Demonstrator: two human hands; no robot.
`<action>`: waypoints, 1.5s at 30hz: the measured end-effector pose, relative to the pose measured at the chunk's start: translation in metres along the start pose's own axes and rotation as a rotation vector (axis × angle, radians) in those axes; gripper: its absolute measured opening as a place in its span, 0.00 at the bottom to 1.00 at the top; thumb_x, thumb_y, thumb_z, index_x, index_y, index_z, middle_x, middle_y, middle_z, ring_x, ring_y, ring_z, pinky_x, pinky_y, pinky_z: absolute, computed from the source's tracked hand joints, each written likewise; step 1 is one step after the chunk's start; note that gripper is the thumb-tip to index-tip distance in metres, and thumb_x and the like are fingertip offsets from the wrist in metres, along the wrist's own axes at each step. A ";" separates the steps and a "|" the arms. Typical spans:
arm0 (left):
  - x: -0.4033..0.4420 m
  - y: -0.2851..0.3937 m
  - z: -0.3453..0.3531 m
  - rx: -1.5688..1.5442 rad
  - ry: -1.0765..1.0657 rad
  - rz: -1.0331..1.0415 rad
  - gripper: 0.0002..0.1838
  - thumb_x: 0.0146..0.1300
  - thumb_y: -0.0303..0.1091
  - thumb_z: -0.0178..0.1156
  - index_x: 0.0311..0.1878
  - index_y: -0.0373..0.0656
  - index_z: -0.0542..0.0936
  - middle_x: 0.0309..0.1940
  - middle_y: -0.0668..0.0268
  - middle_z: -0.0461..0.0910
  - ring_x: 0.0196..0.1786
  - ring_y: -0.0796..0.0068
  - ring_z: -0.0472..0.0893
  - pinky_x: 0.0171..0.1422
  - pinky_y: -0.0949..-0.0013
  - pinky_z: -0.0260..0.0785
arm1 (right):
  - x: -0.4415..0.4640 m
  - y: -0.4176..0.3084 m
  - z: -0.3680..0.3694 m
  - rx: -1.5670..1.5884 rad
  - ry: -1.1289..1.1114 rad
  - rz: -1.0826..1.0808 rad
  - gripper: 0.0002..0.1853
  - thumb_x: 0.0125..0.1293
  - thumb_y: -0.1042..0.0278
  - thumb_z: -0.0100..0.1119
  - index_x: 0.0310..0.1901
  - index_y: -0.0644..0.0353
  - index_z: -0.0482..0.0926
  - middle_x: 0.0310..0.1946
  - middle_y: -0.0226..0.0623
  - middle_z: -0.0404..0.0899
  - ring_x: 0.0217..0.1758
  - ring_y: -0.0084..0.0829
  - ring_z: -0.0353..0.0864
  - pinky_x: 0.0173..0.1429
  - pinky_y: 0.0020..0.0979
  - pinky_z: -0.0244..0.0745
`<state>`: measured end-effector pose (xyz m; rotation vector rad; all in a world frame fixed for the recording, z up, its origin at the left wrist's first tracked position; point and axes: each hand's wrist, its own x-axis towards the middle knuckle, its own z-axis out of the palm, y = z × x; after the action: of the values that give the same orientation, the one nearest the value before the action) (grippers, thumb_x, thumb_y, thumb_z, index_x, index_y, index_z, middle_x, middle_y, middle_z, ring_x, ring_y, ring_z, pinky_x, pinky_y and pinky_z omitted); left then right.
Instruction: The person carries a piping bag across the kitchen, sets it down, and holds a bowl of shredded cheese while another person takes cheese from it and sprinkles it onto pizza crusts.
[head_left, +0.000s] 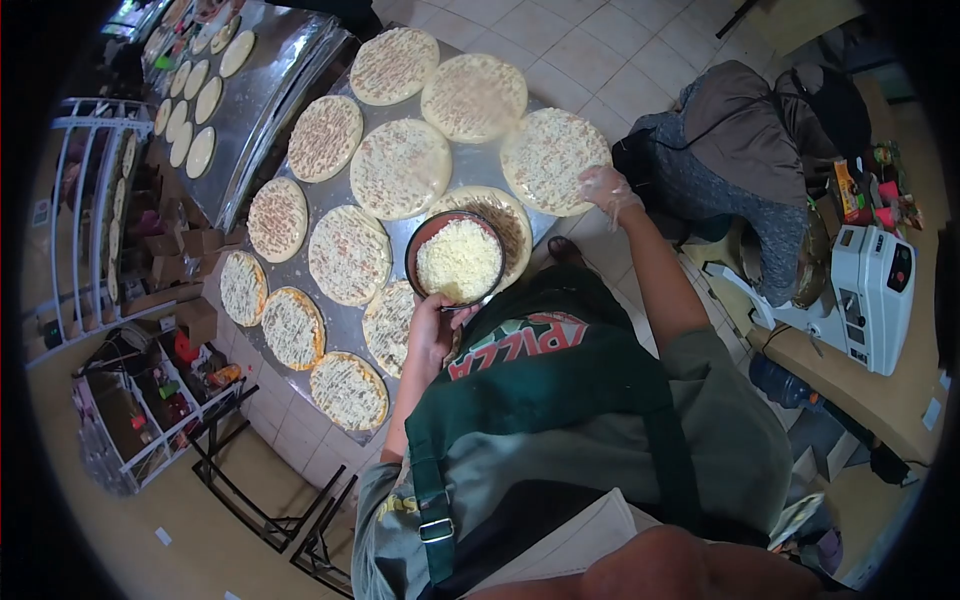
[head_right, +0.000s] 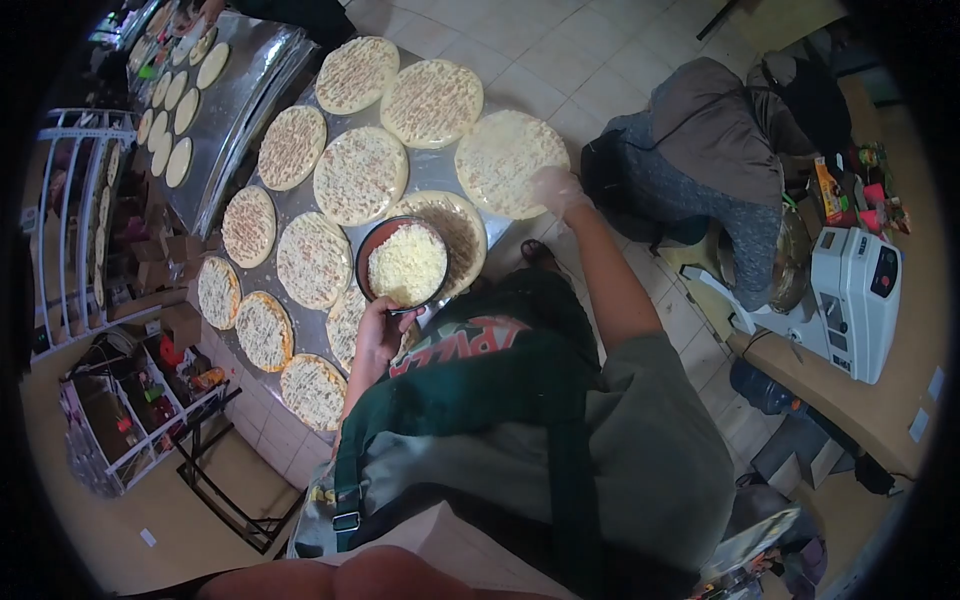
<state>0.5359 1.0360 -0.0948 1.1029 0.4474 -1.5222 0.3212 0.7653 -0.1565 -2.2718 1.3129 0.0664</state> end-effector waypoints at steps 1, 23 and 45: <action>-0.001 -0.001 0.002 0.032 0.028 0.035 0.28 0.43 0.20 0.43 0.51 0.40 0.48 0.36 0.46 0.68 0.32 0.52 0.76 0.31 0.71 0.74 | -0.002 -0.005 0.000 0.069 -0.020 -0.004 0.10 0.45 0.69 0.57 0.33 0.59 0.76 0.28 0.40 0.77 0.32 0.30 0.76 0.38 0.26 0.71; 0.005 -0.014 0.039 0.313 -0.018 0.162 0.31 0.44 0.19 0.44 0.52 0.47 0.46 0.37 0.54 0.66 0.29 0.62 0.75 0.30 0.66 0.74 | -0.054 -0.168 0.016 -0.034 -0.383 -0.405 0.24 0.52 0.56 0.51 0.48 0.61 0.67 0.50 0.46 0.65 0.55 0.38 0.63 0.58 0.34 0.56; 0.012 -0.014 0.019 0.317 -0.159 0.056 0.31 0.46 0.21 0.44 0.55 0.46 0.46 0.38 0.54 0.67 0.32 0.61 0.76 0.32 0.66 0.74 | -0.058 -0.144 -0.017 1.018 -0.691 -0.172 0.12 0.51 0.69 0.55 0.37 0.65 0.71 0.28 0.31 0.71 0.35 0.22 0.71 0.38 0.21 0.68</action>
<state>0.5167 1.0182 -0.0992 1.2134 0.0651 -1.6535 0.4055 0.8620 -0.0666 -1.2815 0.5535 0.0861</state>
